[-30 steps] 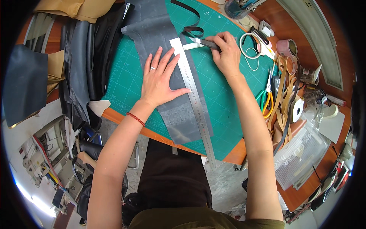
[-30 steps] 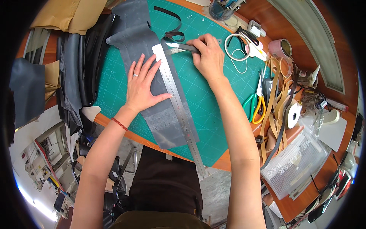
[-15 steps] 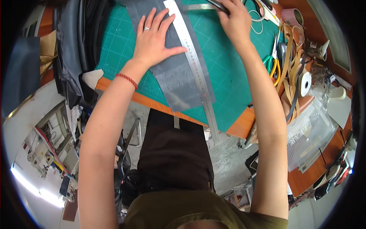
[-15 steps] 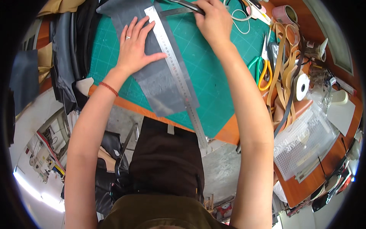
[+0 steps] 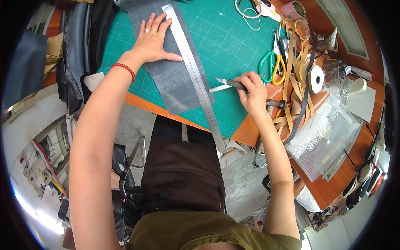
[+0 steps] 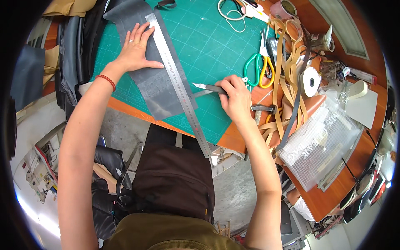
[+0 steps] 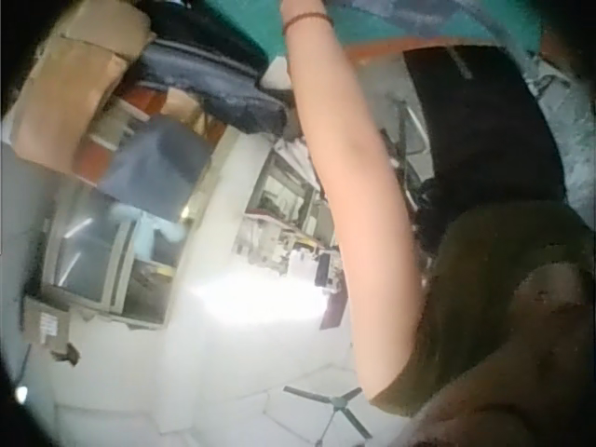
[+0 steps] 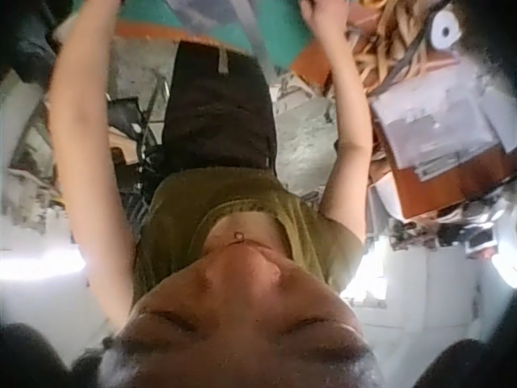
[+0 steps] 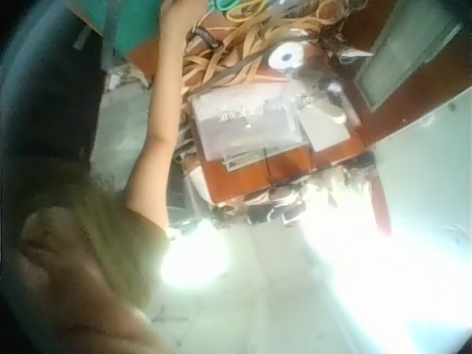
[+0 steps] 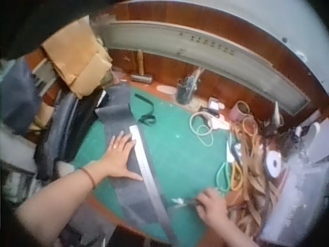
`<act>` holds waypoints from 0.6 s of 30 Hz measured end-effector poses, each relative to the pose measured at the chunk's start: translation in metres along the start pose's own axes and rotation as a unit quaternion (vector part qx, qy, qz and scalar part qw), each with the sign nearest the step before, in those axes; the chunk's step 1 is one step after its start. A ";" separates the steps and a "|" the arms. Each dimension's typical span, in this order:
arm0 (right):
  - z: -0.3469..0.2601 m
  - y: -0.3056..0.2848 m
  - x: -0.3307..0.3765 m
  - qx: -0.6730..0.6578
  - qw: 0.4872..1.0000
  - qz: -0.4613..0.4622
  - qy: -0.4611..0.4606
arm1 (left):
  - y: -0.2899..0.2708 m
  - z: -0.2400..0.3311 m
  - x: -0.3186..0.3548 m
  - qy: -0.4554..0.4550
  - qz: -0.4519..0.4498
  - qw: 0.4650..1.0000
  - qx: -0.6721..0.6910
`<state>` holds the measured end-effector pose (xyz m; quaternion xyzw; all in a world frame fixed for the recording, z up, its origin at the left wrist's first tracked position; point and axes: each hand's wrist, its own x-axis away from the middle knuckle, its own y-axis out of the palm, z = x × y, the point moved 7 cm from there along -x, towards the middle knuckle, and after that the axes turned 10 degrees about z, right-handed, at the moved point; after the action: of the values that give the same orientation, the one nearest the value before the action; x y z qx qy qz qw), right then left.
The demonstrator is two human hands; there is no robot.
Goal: The person measures and cuts strips from a tan material and a dark grey material using a metal ruler and a utility knife on a green cutting mat. The person handles the materials, aligns the ruler, and slices the material to create straight edges and strips.
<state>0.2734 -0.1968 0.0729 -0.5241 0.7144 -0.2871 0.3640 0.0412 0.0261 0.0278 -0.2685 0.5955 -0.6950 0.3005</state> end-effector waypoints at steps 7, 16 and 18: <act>0.005 0.011 0.013 -0.031 0.999 0.014 0.022 | 0.004 -0.009 0.002 0.052 0.067 0.996 -0.020; 0.003 0.009 0.013 -0.020 0.999 0.031 0.010 | -0.012 0.006 -0.001 -0.008 -0.081 0.996 -0.025; 0.003 0.008 0.013 -0.022 0.999 0.033 0.010 | -0.012 0.007 -0.001 -0.006 -0.083 0.996 -0.029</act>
<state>0.2692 -0.2069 0.0615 -0.5055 0.7407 -0.2646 0.3547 0.0458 0.0237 0.0409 -0.3295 0.5892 -0.6986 0.2372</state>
